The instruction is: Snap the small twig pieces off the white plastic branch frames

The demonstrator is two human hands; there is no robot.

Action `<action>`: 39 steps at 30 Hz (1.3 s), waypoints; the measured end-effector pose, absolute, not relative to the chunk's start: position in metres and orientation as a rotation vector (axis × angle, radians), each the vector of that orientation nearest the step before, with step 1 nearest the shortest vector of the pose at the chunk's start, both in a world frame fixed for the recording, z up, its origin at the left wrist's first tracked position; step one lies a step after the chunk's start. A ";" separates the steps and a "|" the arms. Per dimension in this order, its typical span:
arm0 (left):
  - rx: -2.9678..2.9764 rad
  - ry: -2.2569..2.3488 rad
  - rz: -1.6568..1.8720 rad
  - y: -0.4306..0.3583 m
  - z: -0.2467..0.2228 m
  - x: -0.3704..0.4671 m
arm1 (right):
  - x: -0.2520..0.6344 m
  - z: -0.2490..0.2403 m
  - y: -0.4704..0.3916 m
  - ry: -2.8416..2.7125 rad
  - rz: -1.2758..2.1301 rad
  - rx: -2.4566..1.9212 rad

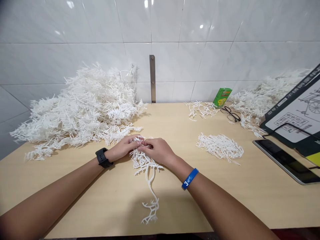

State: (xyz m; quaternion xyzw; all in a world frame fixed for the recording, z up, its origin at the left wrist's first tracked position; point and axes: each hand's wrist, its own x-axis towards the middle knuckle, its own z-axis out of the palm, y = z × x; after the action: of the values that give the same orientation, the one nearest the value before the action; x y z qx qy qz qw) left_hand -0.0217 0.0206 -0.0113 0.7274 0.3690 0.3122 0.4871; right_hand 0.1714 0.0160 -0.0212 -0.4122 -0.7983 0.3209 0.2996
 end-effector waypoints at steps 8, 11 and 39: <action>1.773 0.940 0.774 0.019 -0.010 -0.019 | 0.171 -0.017 0.013 -2.093 0.899 -0.984; 1.719 0.934 0.696 0.018 -0.006 -0.019 | 0.171 -0.018 0.013 -2.053 1.068 -0.908; 1.178 0.699 0.602 0.022 -0.007 -0.028 | 0.162 -0.020 0.021 -1.842 1.555 -0.711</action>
State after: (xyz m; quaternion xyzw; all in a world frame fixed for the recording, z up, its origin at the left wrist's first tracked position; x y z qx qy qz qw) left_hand -0.0275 0.0221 -0.0066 0.5358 0.3176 0.2736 0.7330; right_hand 0.1623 0.0212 -0.0203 -0.2690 -0.6971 0.5885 0.3089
